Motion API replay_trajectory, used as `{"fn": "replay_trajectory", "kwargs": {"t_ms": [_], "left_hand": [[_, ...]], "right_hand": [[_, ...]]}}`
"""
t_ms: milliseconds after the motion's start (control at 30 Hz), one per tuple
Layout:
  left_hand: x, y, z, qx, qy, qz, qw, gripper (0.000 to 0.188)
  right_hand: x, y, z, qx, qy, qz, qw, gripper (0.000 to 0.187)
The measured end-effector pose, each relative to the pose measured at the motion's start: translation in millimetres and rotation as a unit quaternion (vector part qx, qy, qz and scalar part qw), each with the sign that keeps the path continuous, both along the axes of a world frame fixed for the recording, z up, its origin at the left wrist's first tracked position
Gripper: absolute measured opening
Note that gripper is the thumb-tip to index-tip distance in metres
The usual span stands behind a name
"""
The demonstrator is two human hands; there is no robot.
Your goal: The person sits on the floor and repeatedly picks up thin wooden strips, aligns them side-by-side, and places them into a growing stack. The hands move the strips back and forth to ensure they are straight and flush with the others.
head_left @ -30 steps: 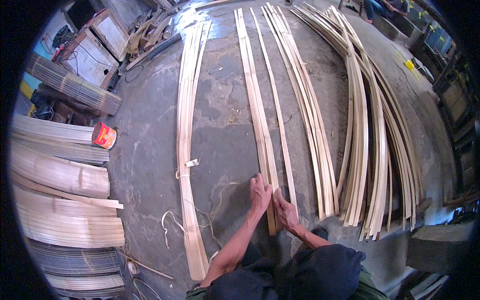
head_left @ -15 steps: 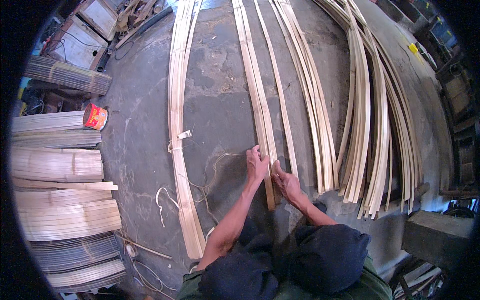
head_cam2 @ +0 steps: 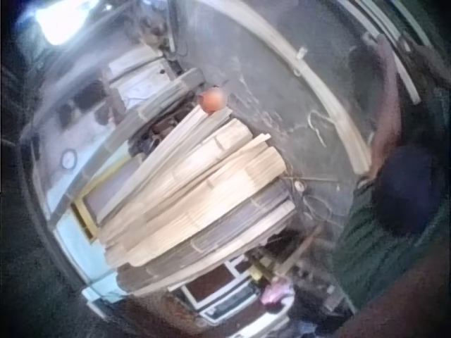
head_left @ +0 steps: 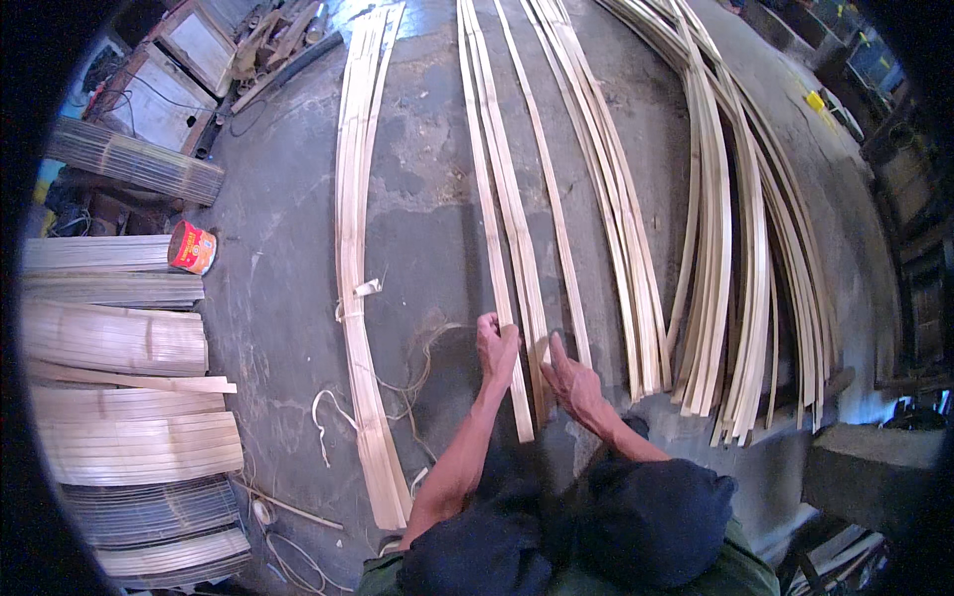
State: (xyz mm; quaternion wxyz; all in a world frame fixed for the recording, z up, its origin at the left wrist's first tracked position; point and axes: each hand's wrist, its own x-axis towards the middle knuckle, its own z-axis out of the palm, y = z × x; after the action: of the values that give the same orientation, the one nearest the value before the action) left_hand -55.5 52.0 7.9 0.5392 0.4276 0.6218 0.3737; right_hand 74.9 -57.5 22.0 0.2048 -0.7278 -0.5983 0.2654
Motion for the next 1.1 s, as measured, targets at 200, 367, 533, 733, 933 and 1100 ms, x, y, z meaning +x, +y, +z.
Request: {"fn": "replay_trajectory", "kwargs": {"t_ms": [200, 367, 533, 733, 933, 1100], "left_hand": [[-5.0, -4.9, 6.7, 0.135, 0.098, 0.018, 0.986, 0.038], [-12.4, 1.2, -14.6, 0.113, 0.137, 0.007, 0.984, 0.036], [-27.1, 9.3, -34.1, 0.132, 0.224, 0.01, 0.966, 0.032], [-20.1, 3.7, -21.6, 0.191, 0.315, -0.049, 0.928, 0.048], [13.3, -26.0, 7.9, 0.276, 0.342, -0.178, 0.88, 0.054], [41.7, -47.9, -1.6, 0.336, 0.381, -0.282, 0.814, 0.063]], "right_hand": [[13.5, -5.9, 0.7, 0.052, -0.022, -0.024, 0.998, 0.05], [37.1, -12.8, 6.5, 0.097, -0.064, -0.071, 0.991, 0.049], [85.6, -12.9, 10.5, 0.1, -0.182, -0.143, 0.968, 0.048], [122.4, -26.0, 4.8, 0.023, -0.148, -0.187, 0.971, 0.045], [121.1, -21.3, 11.7, 0.035, -0.033, -0.236, 0.971, 0.038], [128.4, -28.8, -0.5, 0.148, -0.042, -0.25, 0.956, 0.043]]}}
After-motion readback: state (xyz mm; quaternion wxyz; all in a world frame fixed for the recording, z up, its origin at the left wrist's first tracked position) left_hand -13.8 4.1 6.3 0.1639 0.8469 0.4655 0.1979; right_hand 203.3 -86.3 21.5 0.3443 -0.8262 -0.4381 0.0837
